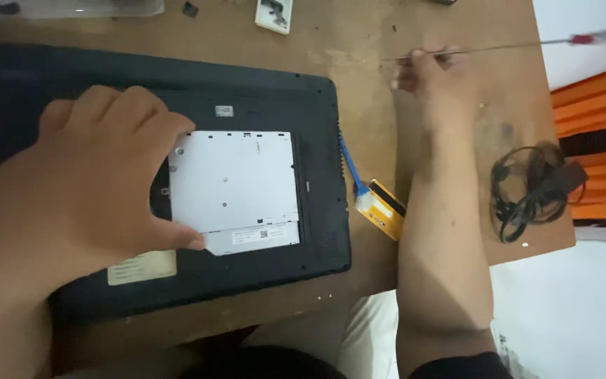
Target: Removing screws and the optical drive from a laptop using a screwdriver
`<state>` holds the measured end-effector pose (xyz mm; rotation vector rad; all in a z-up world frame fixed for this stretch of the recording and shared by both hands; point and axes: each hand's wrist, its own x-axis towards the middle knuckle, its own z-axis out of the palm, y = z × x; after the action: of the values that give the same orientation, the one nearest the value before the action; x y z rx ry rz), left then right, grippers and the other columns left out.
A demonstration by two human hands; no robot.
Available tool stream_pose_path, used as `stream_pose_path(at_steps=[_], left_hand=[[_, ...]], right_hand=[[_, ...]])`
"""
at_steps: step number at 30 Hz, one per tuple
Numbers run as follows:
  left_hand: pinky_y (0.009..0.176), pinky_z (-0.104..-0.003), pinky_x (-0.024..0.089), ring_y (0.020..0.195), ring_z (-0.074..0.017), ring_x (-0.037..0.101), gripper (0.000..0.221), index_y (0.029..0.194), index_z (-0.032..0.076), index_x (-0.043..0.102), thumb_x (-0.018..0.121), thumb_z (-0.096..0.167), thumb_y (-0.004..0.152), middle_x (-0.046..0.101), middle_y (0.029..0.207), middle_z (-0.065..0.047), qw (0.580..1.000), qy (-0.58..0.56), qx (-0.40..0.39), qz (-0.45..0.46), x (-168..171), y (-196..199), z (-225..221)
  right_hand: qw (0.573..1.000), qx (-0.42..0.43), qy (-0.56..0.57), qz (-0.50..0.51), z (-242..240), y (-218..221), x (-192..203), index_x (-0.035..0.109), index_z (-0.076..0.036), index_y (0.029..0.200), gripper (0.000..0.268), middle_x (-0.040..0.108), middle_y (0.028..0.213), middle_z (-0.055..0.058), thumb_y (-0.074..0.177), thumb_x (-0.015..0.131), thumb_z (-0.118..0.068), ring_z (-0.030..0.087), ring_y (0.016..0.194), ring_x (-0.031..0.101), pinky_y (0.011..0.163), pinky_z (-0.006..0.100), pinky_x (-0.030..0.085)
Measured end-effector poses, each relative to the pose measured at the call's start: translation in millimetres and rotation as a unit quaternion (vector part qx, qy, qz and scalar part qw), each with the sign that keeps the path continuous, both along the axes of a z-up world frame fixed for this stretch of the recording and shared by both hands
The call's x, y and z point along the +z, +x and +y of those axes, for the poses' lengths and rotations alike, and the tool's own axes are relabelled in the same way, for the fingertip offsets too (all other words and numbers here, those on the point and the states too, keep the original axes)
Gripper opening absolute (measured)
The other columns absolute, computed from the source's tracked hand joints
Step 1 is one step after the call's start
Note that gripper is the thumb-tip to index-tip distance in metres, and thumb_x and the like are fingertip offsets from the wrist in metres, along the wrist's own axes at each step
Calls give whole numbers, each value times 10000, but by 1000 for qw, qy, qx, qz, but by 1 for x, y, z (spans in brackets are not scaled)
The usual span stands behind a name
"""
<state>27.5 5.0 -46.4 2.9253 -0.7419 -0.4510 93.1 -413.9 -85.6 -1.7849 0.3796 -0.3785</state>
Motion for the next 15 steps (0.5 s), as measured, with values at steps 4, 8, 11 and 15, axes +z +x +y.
stream_pose_path(at_steps=[4,8,11,15], left_hand=[[1073,-553,390,1371,-312,421,1332,1463,320,441,948,888,370,484,1413,3,1000,18,-9,-19,-2,0,1],[1040,-559,431,1339,-327,464,1353,1458,295,468,958,895,349,515,1402,-13,999,7,-16,-31,0,0,1],[1064,-567,406,1352,-329,449,1327,1462,297,460,971,861,374,508,1419,-14,1000,-1,-8,-15,4,-1,-1],[1068,-560,401,1363,-330,441,1340,1472,274,458,945,883,383,508,1414,-17,999,-4,-21,-29,0,-1,3]], right_hand=[[994,24,102,-42,28,3,-3,555,-40,903,72,662,743,216,948,526,9,240,617,687,524,314,542],[998,28,40,-26,30,3,-4,572,-49,927,49,670,746,157,971,582,-29,215,602,719,550,292,625],[999,24,20,4,38,0,5,583,-58,935,44,728,772,173,977,573,-58,196,628,734,570,265,640],[1000,14,20,12,38,1,6,571,-56,960,28,725,813,175,984,560,-49,186,635,732,535,242,628]])
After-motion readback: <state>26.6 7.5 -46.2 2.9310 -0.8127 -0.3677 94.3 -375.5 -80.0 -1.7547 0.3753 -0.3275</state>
